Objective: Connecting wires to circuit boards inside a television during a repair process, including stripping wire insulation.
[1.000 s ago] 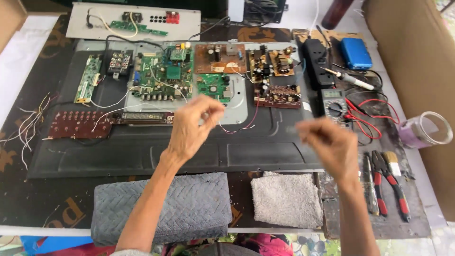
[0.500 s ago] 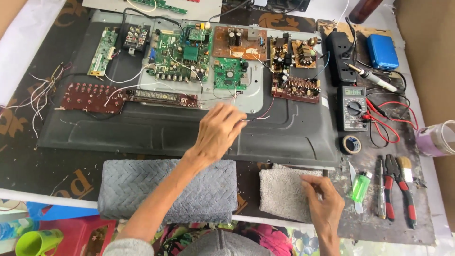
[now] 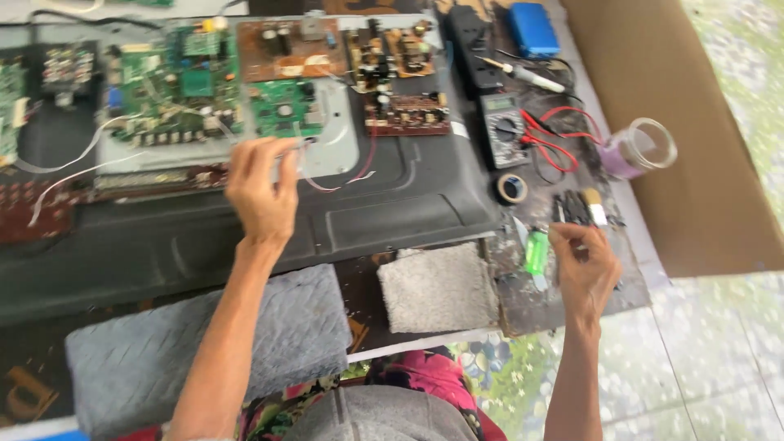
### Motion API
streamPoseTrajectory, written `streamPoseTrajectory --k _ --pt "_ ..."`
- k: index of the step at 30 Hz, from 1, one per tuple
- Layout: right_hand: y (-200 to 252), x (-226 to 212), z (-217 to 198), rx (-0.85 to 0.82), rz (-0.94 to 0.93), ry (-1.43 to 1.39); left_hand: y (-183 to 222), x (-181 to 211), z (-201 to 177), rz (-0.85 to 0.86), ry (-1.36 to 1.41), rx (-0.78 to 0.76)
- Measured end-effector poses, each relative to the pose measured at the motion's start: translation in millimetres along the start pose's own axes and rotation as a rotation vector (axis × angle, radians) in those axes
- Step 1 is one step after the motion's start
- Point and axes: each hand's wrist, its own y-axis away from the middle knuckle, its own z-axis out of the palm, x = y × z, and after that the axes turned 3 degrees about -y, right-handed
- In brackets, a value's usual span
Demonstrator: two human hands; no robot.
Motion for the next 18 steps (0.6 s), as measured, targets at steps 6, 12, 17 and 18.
streamPoseTrajectory --k 6,12,17,18 --pt "-13 31 5 0.015 0.021 0.112 7 -4 1 0.042 -0.032 0.011" --pt "-43 43 39 -0.041 -0.059 0.174 6 4 1 0.009 -0.007 -0.009" --pt "-78 48 58 -0.121 -0.113 0.251 7 5 3 -0.017 -0.006 -0.004" --pt "-86 57 60 -0.097 -0.156 0.266 6 5 3 -0.023 -0.003 0.000"
